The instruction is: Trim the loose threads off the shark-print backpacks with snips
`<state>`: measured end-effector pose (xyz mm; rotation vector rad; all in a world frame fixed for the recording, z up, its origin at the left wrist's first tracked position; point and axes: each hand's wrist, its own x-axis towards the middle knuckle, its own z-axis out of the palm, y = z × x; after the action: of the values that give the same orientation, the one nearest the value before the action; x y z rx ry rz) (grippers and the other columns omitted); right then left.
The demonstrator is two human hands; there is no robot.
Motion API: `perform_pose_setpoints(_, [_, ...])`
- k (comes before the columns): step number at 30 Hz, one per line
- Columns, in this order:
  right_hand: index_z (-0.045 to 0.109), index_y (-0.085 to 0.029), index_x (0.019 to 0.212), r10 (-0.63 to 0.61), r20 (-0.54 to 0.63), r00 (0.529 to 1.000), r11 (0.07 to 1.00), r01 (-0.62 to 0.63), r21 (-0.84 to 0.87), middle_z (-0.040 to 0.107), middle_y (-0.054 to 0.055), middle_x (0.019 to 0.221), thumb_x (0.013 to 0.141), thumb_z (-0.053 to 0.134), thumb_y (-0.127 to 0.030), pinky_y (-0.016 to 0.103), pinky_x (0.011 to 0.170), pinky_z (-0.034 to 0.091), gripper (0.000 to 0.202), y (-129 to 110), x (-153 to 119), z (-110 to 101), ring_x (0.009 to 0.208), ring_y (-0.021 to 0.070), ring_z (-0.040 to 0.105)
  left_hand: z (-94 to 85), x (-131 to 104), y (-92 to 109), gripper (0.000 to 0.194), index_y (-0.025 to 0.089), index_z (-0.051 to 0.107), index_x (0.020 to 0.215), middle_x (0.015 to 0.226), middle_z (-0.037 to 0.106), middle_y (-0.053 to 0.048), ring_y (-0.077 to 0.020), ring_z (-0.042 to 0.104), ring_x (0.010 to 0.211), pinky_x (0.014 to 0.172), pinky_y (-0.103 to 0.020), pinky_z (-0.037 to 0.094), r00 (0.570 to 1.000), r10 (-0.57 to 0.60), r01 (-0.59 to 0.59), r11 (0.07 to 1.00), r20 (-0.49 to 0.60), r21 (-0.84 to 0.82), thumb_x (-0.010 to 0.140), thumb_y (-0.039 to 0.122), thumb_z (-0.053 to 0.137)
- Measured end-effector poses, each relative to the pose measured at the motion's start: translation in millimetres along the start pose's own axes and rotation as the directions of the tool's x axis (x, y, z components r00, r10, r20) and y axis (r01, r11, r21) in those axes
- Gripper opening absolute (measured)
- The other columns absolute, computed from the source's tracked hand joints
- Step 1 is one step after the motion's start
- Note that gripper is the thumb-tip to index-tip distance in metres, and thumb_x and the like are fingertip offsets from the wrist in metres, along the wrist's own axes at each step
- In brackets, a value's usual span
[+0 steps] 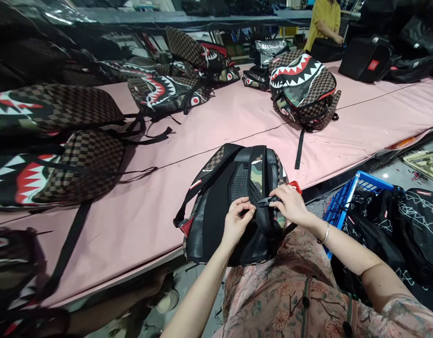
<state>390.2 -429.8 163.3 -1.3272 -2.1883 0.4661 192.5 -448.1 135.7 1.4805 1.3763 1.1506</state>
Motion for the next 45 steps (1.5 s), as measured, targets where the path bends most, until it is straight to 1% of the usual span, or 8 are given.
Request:
perform_pose_setpoints(9, [0.06, -0.018, 0.079, 0.157, -0.057, 0.986, 0.971, -0.144, 0.191, 0.06, 0.005, 0.083, 0.08, 0.057, -0.028, 0.031, 0.076, 0.038, 0.01, 1.9, 2.5, 15.4, 0.082, 0.0188, 0.052, 7.3, -1.9, -5.9, 0.015, 0.014, 0.061, 0.071, 0.106, 0.052, -0.011, -0.0214, 0.053, 0.101, 0.077, -0.035, 0.051, 0.992, -0.128, 0.127, 0.969, 0.008, -0.213, 0.073, 0.029, 0.058])
perform_pose_setpoints(16, [0.059, -0.016, 0.085, 0.439, 0.04, 0.897, 0.672, -0.358, 0.648, 0.06, 0.004, 0.083, 0.075, 0.056, -0.042, 0.031, 0.074, 0.042, 0.028, 27.7, -20.8, 25.5, 0.078, 0.0174, 0.054, 9.1, -8.0, -18.3, 0.023, 0.013, 0.057, 0.071, 0.093, 0.063, -0.01, -0.0137, 0.061, 0.073, 0.065, -0.029, 0.052, 0.966, -0.204, 0.226, 0.965, 0.158, -0.134, 0.079, 0.033, 0.048])
perform_pose_setpoints(19, [0.061, -0.017, 0.089, 0.452, 0.003, 0.892, 0.72, -0.367, 0.589, 0.061, 0.006, 0.088, 0.074, 0.057, -0.045, 0.034, 0.079, 0.041, 0.032, 38.6, -30.8, 24.6, 0.084, 0.0201, 0.053, -16.1, 3.0, -25.4, 0.019, 0.013, 0.059, 0.064, 0.069, 0.064, -0.006, -0.0138, 0.06, 0.062, 0.059, -0.027, 0.051, 0.966, -0.182, 0.194, 0.979, 0.182, -0.053, 0.074, 0.028, 0.053])
perform_pose_setpoints(22, [0.063, -0.019, 0.089, 0.453, -0.056, 0.89, 0.793, -0.373, 0.482, 0.062, 0.008, 0.091, 0.07, 0.061, -0.046, 0.037, 0.082, 0.039, 0.033, 45.7, -39.6, 22.3, 0.091, 0.0232, 0.051, -59.9, 22.3, -33.9, 0.025, 0.017, 0.061, 0.095, 0.101, 0.063, -0.008, -0.0145, 0.061, 0.08, 0.068, -0.028, 0.051, 0.995, -0.091, 0.088, 0.992, 0.034, 0.085, 0.071, 0.017, 0.053])
perform_pose_setpoints(26, [0.059, -0.019, 0.09, 0.511, 0.086, 0.855, 0.647, -0.448, 0.617, 0.06, 0.005, 0.078, 0.068, 0.061, -0.052, 0.031, 0.064, 0.043, 0.04, 46.1, -48.6, 25.0, 0.069, 0.0181, 0.054, -119.5, 54.7, -45.1, 0.034, 0.017, 0.054, 0.11, 0.11, 0.06, -0.009, -0.0162, 0.06, 0.089, 0.077, -0.031, 0.049, 0.966, 0.029, 0.107, 0.863, -0.258, 0.495, 0.078, 0.019, 0.045])
perform_pose_setpoints(31, [0.059, -0.018, 0.086, 0.544, 0.153, 0.825, 0.522, -0.475, 0.708, 0.053, 0.001, 0.064, 0.065, 0.062, -0.057, 0.026, 0.049, 0.036, 0.044, 37.3, -48.9, 35.5, 0.054, 0.0132, 0.046, -150.6, 105.0, -49.6, 0.032, 0.012, 0.058, 0.103, 0.107, 0.062, -0.015, -0.0254, 0.056, 0.103, 0.089, -0.038, 0.042, 0.953, 0.016, 0.182, 0.772, -0.304, 0.609, 0.082, 0.03, 0.041])
perform_pose_setpoints(38, [0.061, -0.017, 0.086, 0.565, 0.133, 0.814, 0.474, -0.452, 0.755, 0.057, 0.002, 0.068, 0.069, 0.06, -0.056, 0.025, 0.05, 0.037, 0.043, 39.0, -46.9, 45.8, 0.056, 0.0134, 0.05, -132.7, 153.4, -35.0, 0.034, 0.009, 0.056, 0.103, 0.099, 0.064, -0.02, -0.0306, 0.059, 0.093, 0.079, -0.042, 0.044, 0.969, 0.021, 0.163, 0.693, -0.246, 0.702, 0.075, 0.03, 0.053])
perform_pose_setpoints(45, [0.066, -0.015, 0.073, 0.466, 0.332, 0.82, 0.431, -0.538, 0.725, 0.062, 0.003, 0.069, 0.072, 0.057, -0.054, 0.028, 0.065, 0.043, 0.04, 38.3, -83.2, 51.9, 0.067, 0.0163, 0.056, -53.5, 83.6, -27.0, 0.026, 0.018, 0.056, 0.097, 0.088, 0.067, -0.009, -0.0205, 0.062, 0.085, 0.077, -0.032, 0.045, 0.997, 0.032, -0.068, 0.723, 0.065, 0.688, 0.086, 0.031, 0.037])
